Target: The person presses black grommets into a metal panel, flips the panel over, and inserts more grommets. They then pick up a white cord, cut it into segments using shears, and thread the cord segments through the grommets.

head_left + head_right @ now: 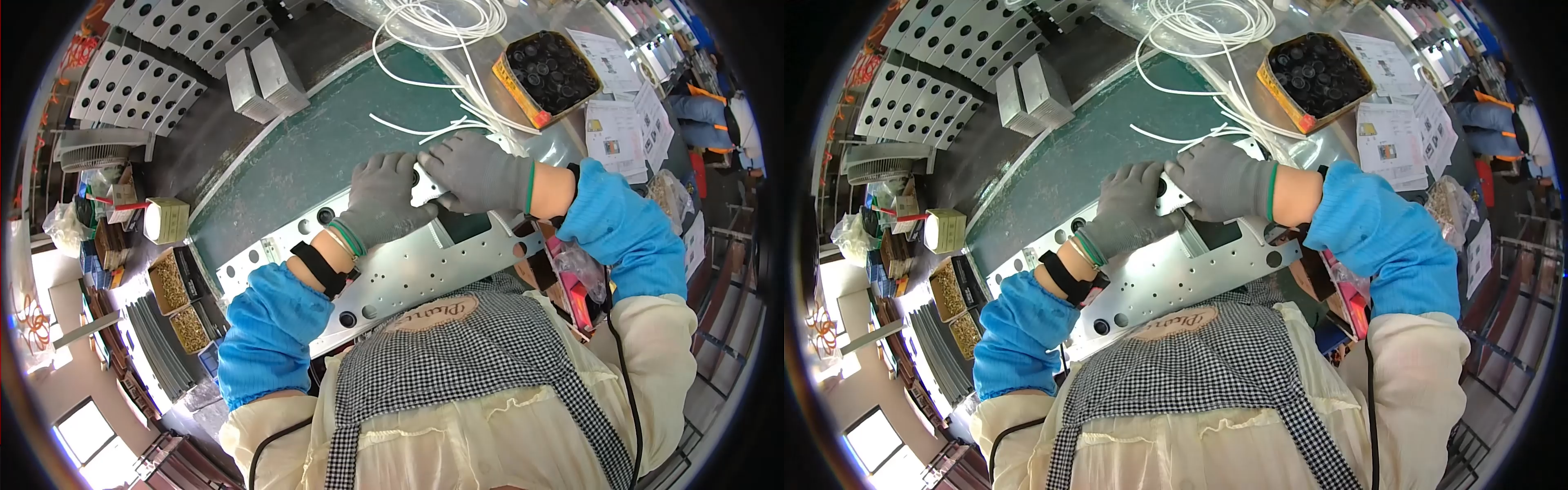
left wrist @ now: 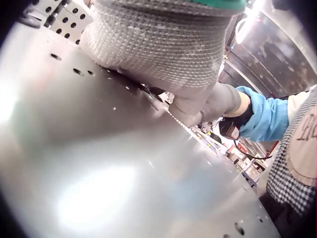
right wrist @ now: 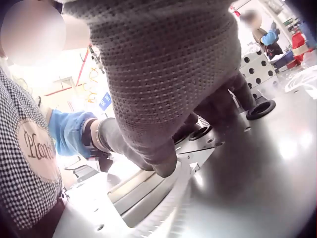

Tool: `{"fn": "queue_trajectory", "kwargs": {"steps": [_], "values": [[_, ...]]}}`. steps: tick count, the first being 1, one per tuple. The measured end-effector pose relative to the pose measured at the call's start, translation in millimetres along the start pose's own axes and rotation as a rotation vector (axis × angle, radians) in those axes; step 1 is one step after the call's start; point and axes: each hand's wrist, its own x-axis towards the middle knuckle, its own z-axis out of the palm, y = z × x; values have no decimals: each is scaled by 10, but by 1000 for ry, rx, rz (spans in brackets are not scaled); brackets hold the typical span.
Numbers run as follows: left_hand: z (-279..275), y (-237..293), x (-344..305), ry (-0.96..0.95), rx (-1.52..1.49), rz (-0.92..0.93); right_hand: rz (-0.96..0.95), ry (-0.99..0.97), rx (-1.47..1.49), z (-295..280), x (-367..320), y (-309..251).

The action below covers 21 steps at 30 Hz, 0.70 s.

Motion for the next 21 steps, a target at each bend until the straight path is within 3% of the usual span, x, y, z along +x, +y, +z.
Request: {"fn": "queue_trajectory", "kwargs": {"steps": [4,7,10,13,16,19,21], "values": [[13,-23,-1,2,-12,5,12,6,-70,45,14,-27],[44,-38,8,8,-18,3,34,-129,26,-119,59,-2],[47,-39,-3,40,-8,15,-68,-16,-54,0,77,65],[61,-36,11,24,-8,1,-16,-99,36,-54,113,65],[8,-14,14,-43,-44,-38,-77,18,26,59,98,107],[-20,28,46,-60,-21,-73,-30,-127,251,-122,47,232],[-46,104,51,-87,7,-114,-10,-52,252,64,-33,265]]}}
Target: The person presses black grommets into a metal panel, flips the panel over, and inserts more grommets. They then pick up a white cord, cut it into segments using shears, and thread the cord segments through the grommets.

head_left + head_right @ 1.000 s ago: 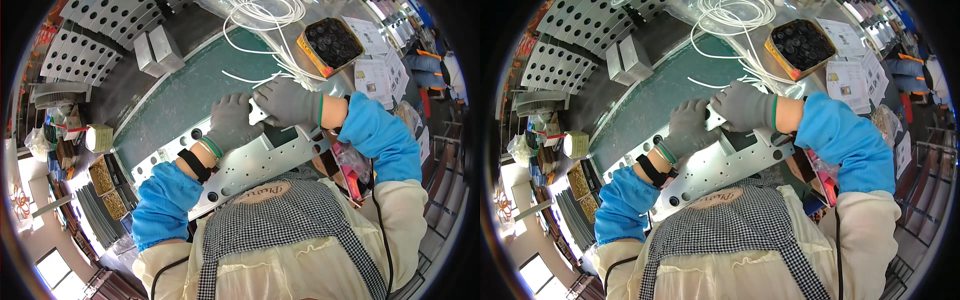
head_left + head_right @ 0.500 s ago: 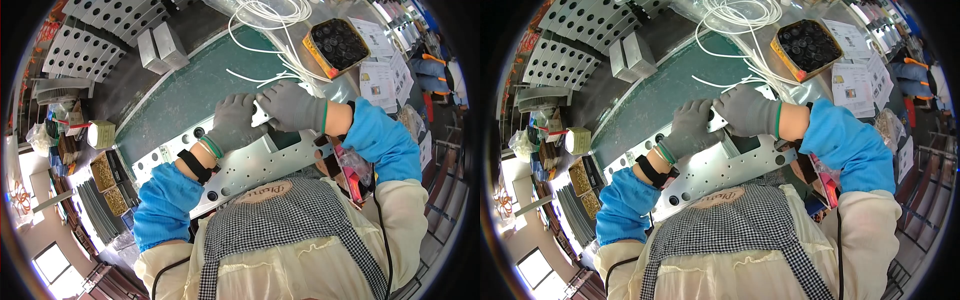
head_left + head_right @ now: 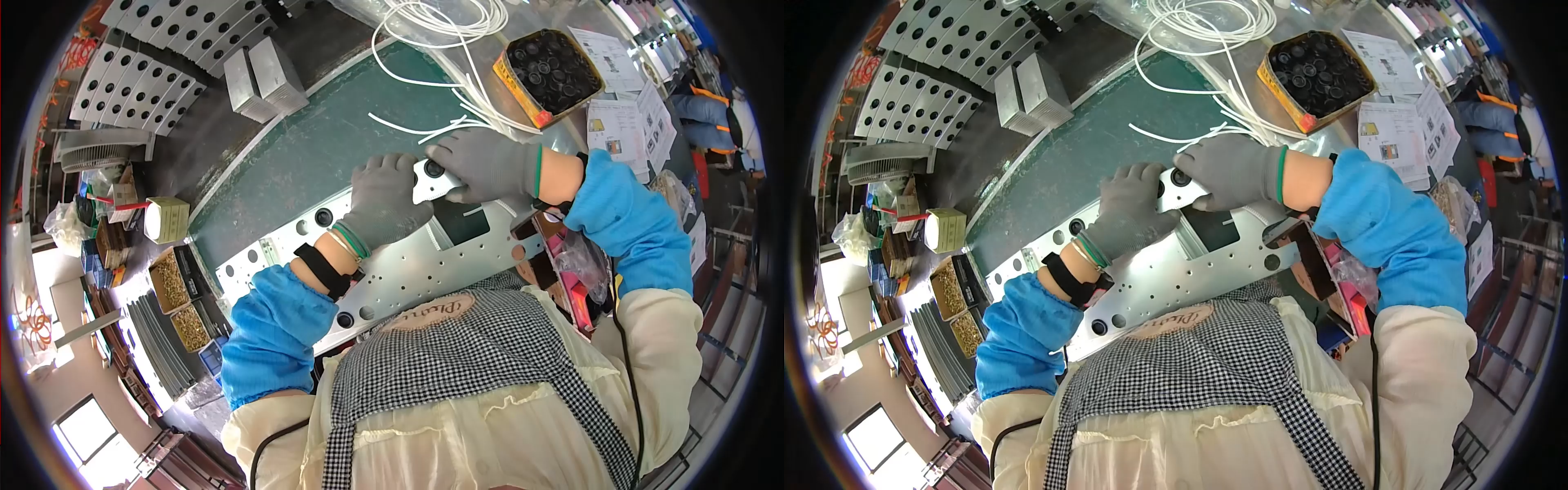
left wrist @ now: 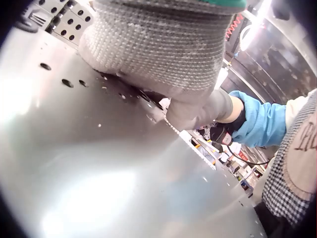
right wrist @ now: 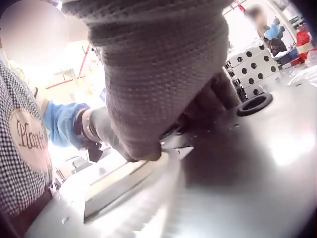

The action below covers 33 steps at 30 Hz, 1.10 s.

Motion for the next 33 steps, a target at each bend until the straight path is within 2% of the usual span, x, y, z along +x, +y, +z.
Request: {"fn": "queue_trajectory", "kwargs": {"steps": [4,7,9,12,15,19,22,25,26,29,30,33], "values": [[82,-19,-47,38,37,33,-64,198,49,162,-164,149],[77,-91,-58,46,-34,96,37,84,104,58,-146,83],[29,-136,-98,49,-99,133,65,100,155,39,-149,46],[77,-185,-111,174,-78,186,92,160,139,-31,-170,71],[-72,5,-61,105,-94,45,56,161,112,-132,-189,280],[-143,109,128,-51,-50,-88,-94,286,96,43,-187,540],[-281,41,188,-142,-146,-77,-187,591,-92,-83,-278,392],[-388,-112,348,-327,-323,13,17,296,266,-386,-607,-132],[-357,-182,420,-348,-365,43,81,269,476,-301,-669,-284],[-180,-337,622,-494,-741,62,157,446,499,243,-712,-580],[-256,-297,622,-541,-756,66,218,531,423,331,-699,-688],[-117,-347,643,-507,-871,56,383,712,267,502,-554,-950]]}}
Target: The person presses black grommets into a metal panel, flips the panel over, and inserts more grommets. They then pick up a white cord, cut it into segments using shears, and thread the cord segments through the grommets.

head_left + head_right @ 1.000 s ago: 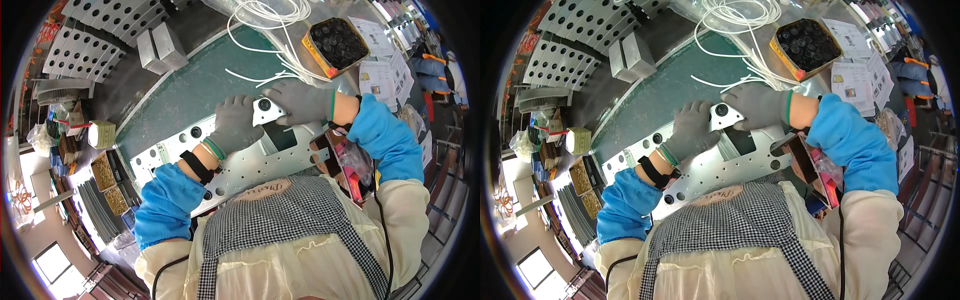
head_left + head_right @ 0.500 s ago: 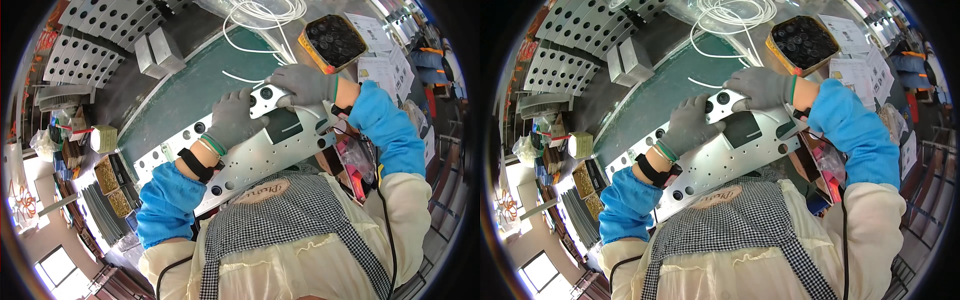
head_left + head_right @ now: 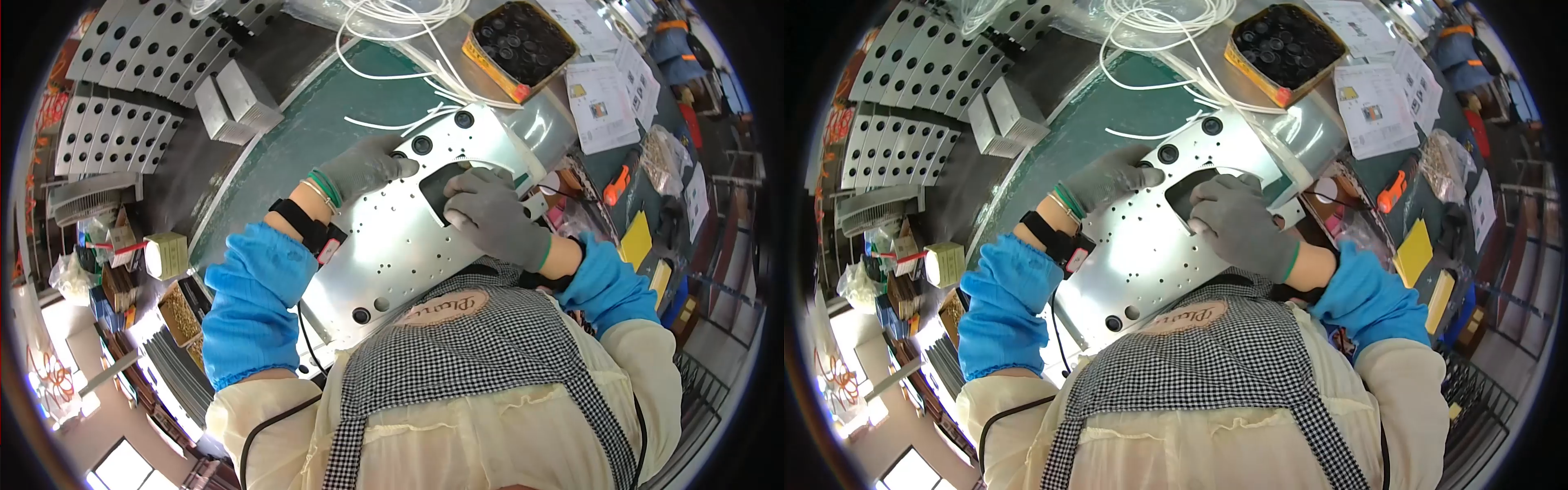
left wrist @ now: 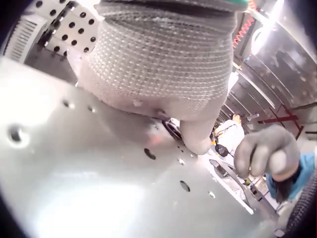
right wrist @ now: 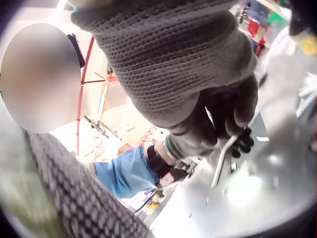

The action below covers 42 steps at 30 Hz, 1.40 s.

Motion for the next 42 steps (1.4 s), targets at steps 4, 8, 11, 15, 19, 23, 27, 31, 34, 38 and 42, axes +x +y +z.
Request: {"fn": "queue_trajectory", "kwargs": {"steps": [4,8,11,15,19,23,27,31,34,38,42], "values": [[-3,-105,105,26,-27,-59,139,75,-106,292,-40,-122],[4,-69,45,28,-48,1,184,102,-120,401,-32,-166],[7,-107,107,44,-26,8,177,119,-108,408,-40,-169],[17,-42,45,70,-39,-27,150,94,-126,405,-54,-163],[-16,-167,104,55,-63,35,145,58,-110,385,-36,-149],[38,-2,-23,95,121,13,38,8,-145,229,-39,-34],[197,311,-250,227,584,-33,-54,188,-162,-268,164,269],[411,303,-217,349,778,-149,-45,56,-179,-581,441,546],[446,274,-203,389,769,-165,-11,-96,-126,-532,588,662],[513,257,-194,458,818,-173,155,-167,149,-280,804,1080],[557,245,-216,501,815,-150,220,-191,195,-150,905,1181]]}}
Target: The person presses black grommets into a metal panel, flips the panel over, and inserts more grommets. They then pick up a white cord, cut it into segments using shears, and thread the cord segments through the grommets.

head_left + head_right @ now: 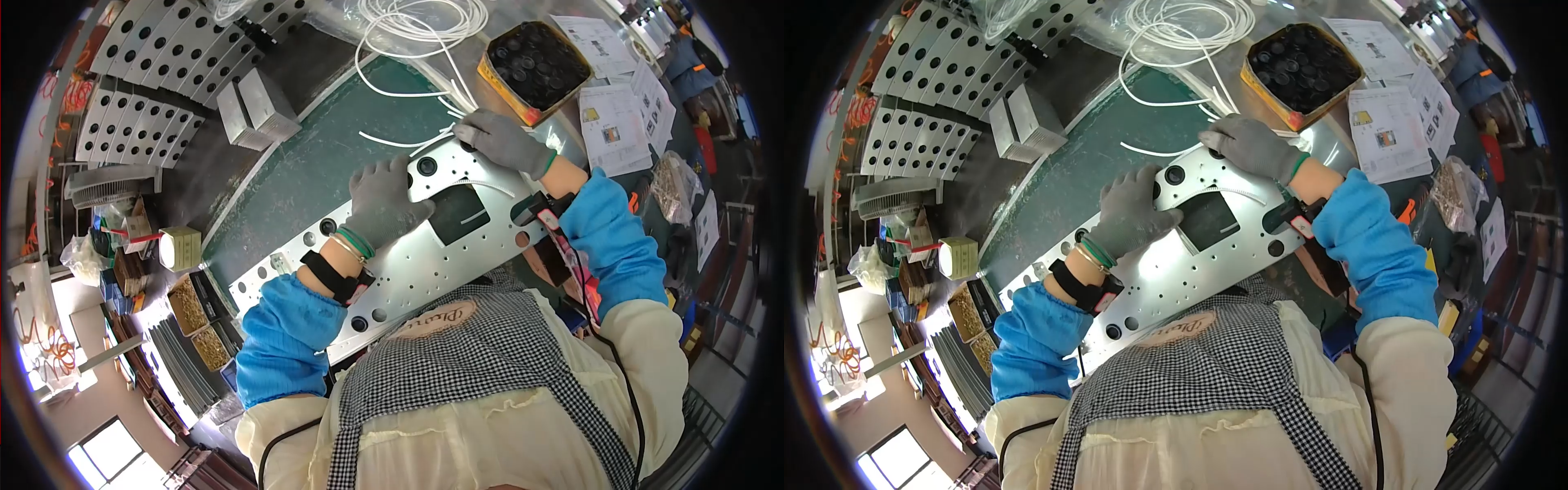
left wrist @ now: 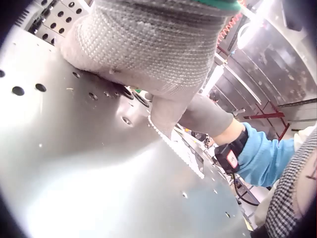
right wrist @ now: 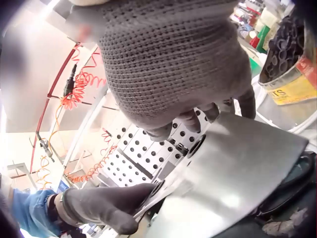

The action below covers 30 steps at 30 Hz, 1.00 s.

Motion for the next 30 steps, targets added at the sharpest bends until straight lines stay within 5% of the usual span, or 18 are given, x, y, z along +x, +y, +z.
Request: {"fn": "queue_trajectory", "kwargs": {"steps": [15,18,23,30], "values": [[110,-62,-93,63,-29,94,-70,-135,-115,-41,-98,20],[42,-119,-72,6,-71,72,-330,184,-316,-167,-237,-138],[-61,123,66,5,12,240,-64,-142,-326,-400,-770,-611],[-169,275,327,-239,-210,298,-57,70,-400,69,-1132,-506]]}}
